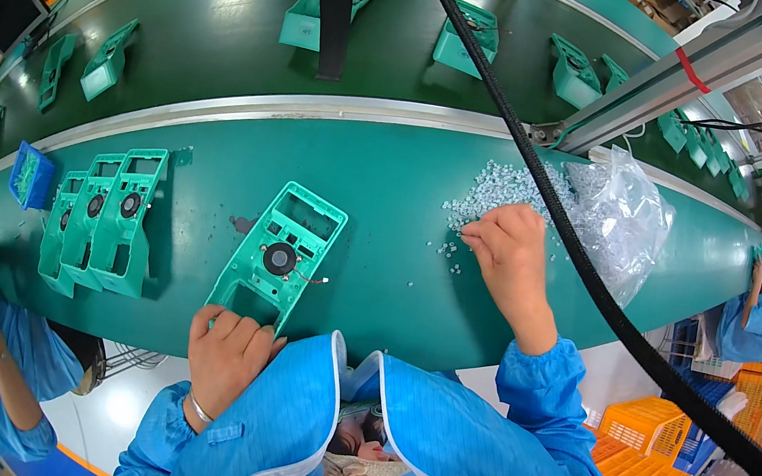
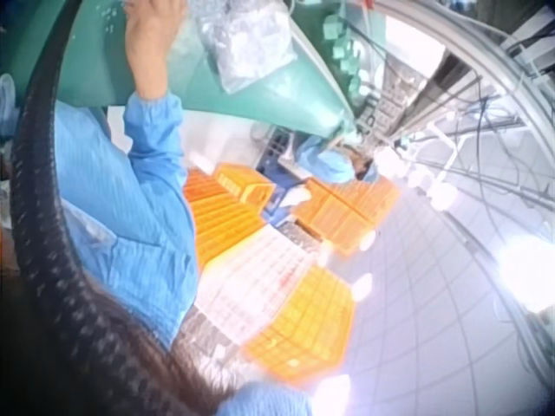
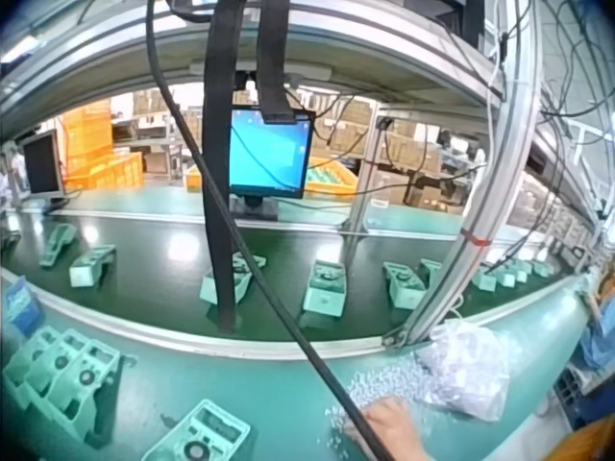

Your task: The person assembles small electronic components and circuit boards into green plastic housings by hand on an assembly line.

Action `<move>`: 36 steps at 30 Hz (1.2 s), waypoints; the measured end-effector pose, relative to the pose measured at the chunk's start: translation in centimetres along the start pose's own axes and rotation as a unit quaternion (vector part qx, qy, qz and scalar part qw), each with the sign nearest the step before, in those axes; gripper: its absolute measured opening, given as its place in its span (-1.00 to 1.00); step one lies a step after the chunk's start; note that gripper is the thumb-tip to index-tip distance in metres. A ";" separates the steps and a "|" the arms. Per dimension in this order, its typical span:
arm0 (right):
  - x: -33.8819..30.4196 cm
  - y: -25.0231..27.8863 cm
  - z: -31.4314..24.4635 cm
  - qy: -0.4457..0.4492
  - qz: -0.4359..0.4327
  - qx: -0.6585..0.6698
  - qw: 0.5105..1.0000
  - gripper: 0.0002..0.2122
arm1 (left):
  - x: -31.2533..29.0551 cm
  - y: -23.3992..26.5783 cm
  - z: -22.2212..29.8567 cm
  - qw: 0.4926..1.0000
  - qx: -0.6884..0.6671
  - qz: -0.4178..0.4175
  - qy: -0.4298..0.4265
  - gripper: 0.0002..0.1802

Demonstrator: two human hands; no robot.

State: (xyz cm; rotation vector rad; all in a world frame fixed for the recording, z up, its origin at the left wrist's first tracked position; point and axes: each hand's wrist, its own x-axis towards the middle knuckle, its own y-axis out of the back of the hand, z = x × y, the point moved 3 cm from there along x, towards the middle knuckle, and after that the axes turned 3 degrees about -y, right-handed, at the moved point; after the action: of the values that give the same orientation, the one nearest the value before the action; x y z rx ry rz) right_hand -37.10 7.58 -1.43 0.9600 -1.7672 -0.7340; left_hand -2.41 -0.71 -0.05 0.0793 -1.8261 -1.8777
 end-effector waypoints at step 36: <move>7.5 -8.9 -13.8 0.082 -0.103 0.178 0.975 -0.95 | -0.6 -0.9 0.8 0.997 -0.005 0.071 -0.010 -0.89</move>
State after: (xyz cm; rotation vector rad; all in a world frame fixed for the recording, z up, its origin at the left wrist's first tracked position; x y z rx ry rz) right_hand -23.46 -4.20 -0.24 1.4214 -1.6998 -0.4547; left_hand -2.49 0.20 -1.01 -0.0705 -1.7875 -1.7947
